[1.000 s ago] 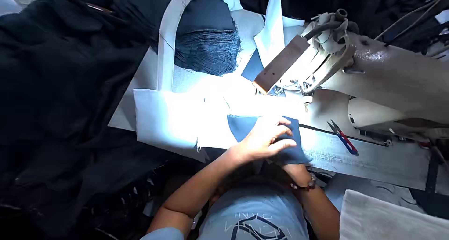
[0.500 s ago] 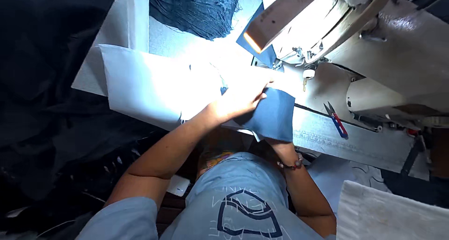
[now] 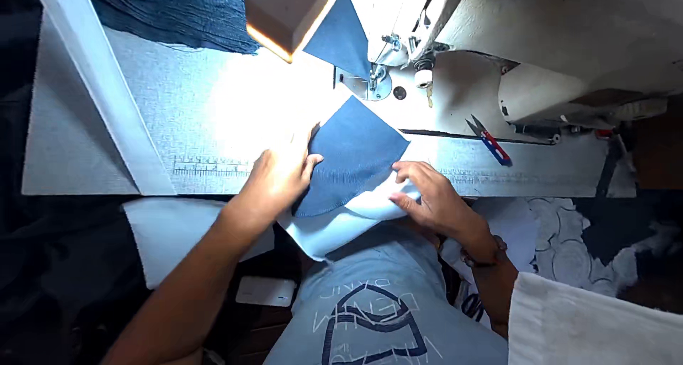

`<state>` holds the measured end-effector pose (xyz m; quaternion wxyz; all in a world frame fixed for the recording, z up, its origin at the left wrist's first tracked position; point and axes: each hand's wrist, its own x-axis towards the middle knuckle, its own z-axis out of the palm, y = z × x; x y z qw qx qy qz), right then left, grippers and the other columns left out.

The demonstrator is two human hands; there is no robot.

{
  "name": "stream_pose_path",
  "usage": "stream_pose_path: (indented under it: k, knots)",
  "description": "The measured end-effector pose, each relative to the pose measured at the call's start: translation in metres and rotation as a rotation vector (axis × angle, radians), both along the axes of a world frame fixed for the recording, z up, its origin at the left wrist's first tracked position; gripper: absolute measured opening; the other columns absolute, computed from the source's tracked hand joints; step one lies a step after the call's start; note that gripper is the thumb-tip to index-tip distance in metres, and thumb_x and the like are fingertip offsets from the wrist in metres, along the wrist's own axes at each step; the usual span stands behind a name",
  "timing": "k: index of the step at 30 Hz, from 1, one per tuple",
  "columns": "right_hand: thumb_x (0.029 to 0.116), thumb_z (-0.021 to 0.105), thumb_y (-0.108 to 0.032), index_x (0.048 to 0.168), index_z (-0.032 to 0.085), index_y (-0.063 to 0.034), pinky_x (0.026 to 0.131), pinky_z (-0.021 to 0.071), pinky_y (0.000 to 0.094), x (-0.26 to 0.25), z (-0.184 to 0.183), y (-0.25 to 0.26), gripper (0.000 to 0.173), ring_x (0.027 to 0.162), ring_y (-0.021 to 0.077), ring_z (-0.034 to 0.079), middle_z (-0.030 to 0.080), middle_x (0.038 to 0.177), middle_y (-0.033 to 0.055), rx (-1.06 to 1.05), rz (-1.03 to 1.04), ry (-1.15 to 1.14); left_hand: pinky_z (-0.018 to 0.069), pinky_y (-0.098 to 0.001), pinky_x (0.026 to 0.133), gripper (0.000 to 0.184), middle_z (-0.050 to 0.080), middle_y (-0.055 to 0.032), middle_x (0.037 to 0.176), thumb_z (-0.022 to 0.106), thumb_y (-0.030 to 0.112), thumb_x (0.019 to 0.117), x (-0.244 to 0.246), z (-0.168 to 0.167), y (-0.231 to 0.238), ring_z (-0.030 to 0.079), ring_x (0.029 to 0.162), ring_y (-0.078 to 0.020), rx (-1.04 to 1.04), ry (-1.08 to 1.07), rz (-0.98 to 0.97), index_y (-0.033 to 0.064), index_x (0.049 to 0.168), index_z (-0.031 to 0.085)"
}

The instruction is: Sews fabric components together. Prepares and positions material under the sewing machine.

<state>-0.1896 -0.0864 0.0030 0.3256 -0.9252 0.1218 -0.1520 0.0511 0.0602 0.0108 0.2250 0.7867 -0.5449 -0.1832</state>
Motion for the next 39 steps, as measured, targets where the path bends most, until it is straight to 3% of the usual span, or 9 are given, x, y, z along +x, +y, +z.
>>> stream_pose_path:
  k: [4, 20, 22, 25, 27, 29, 31, 34, 39]
  knots:
    - [0.1048, 0.051, -0.033, 0.129, 0.068, 0.0008, 0.089, 0.0532, 0.0458, 0.010, -0.008, 0.015, 0.045, 0.105, 0.0344, 0.065, 0.068, 0.115, 0.0202, -0.079, -0.189, 0.012, 0.0509, -0.0649, 0.086, 0.045, 0.064, -0.0341, 0.116, 0.056, 0.006, 0.1034, -0.011, -0.004, 0.011, 0.066, 0.099, -0.0520, -0.048, -0.049, 0.086, -0.0085, 0.145, 0.047]
    - [0.0987, 0.062, -0.038, 0.135, 0.065, -0.0008, 0.078, 0.0480, 0.0510, 0.029, -0.006, 0.022, 0.052, 0.101, 0.0372, 0.062, 0.065, 0.122, 0.0189, -0.210, -0.274, 0.236, 0.0501, -0.0657, 0.084, 0.053, 0.059, -0.0363, 0.123, 0.055, 0.004, 0.1026, -0.011, 0.000, -0.004, 0.064, 0.100, -0.0541, 0.038, -0.067, 0.249, -0.0070, 0.151, 0.036]
    - [0.0978, 0.063, -0.037, 0.135, 0.065, -0.0018, 0.078, 0.0482, 0.0510, 0.030, -0.005, 0.022, 0.051, 0.099, 0.0373, 0.061, 0.064, 0.120, 0.0198, -0.213, -0.278, 0.250, 0.0470, -0.0700, 0.088, 0.052, 0.055, -0.0378, 0.128, 0.060, 0.005, 0.1000, -0.011, 0.007, -0.013, 0.058, 0.112, -0.0588, 0.112, -0.179, 0.238, -0.0068, 0.147, 0.042]
    - [0.0965, 0.067, -0.033, 0.137, 0.064, -0.0024, 0.078, 0.0470, 0.0521, 0.031, 0.000, 0.020, 0.051, 0.100, 0.0380, 0.061, 0.064, 0.122, 0.0201, -0.227, -0.250, 0.267, 0.0400, -0.0720, 0.095, 0.041, 0.057, -0.0361, 0.134, 0.057, -0.006, 0.0926, -0.012, 0.008, -0.028, 0.055, 0.122, -0.0577, -0.084, -0.328, 0.005, -0.0069, 0.134, 0.058]
    - [0.0959, 0.068, -0.030, 0.138, 0.064, -0.0037, 0.080, 0.0470, 0.0535, 0.031, 0.004, 0.014, 0.050, 0.103, 0.0378, 0.061, 0.064, 0.125, 0.0188, -0.261, -0.192, 0.263, 0.0359, -0.0688, 0.109, 0.033, 0.057, -0.0280, 0.143, 0.048, -0.001, 0.0990, -0.005, -0.009, -0.042, 0.049, 0.137, -0.0501, -0.240, -0.255, -0.313, -0.0049, 0.127, 0.064]
    - [0.0960, 0.069, -0.027, 0.135, 0.065, -0.0036, 0.084, 0.0458, 0.0553, 0.027, 0.007, 0.006, 0.045, 0.104, 0.0375, 0.062, 0.064, 0.126, 0.0180, -0.299, -0.114, 0.224, 0.0249, -0.0684, 0.117, 0.048, 0.050, -0.0190, 0.154, 0.034, 0.030, 0.1095, 0.001, -0.037, -0.052, 0.040, 0.147, -0.0434, -0.259, -0.206, -0.519, 0.0028, 0.140, 0.060]
    - [0.0976, 0.066, -0.022, 0.133, 0.066, -0.0038, 0.098, 0.0423, 0.0591, 0.026, 0.009, 0.000, 0.040, 0.111, 0.0367, 0.063, 0.066, 0.129, 0.0163, -0.348, -0.090, 0.192, 0.0192, -0.0651, 0.121, 0.063, 0.040, -0.0148, 0.162, 0.025, 0.045, 0.1089, -0.002, -0.048, -0.048, 0.031, 0.153, -0.0399, -0.170, -0.209, -0.496, 0.0051, 0.152, 0.048]
    - [0.0955, 0.066, -0.010, 0.122, 0.070, -0.0005, 0.111, 0.0345, 0.0657, 0.033, 0.007, 0.003, 0.028, 0.120, 0.0380, 0.064, 0.068, 0.126, 0.0177, -0.372, -0.157, 0.167, 0.0189, -0.0654, 0.121, 0.064, 0.039, -0.0155, 0.163, 0.024, 0.046, 0.1089, -0.014, -0.050, -0.039, 0.030, 0.153, -0.0407, -0.134, -0.228, -0.347, 0.0044, 0.153, 0.047]
    - [0.0960, 0.063, -0.007, 0.115, 0.073, 0.0007, 0.113, 0.0312, 0.0693, 0.034, -0.001, 0.006, 0.023, 0.119, 0.0384, 0.065, 0.070, 0.122, 0.0175, -0.397, -0.164, 0.134, 0.0194, -0.0665, 0.120, 0.063, 0.039, -0.0179, 0.162, 0.025, 0.044, 0.1091, -0.025, -0.048, -0.034, 0.031, 0.152, -0.0416, -0.111, -0.238, -0.250, 0.0038, 0.153, 0.046]
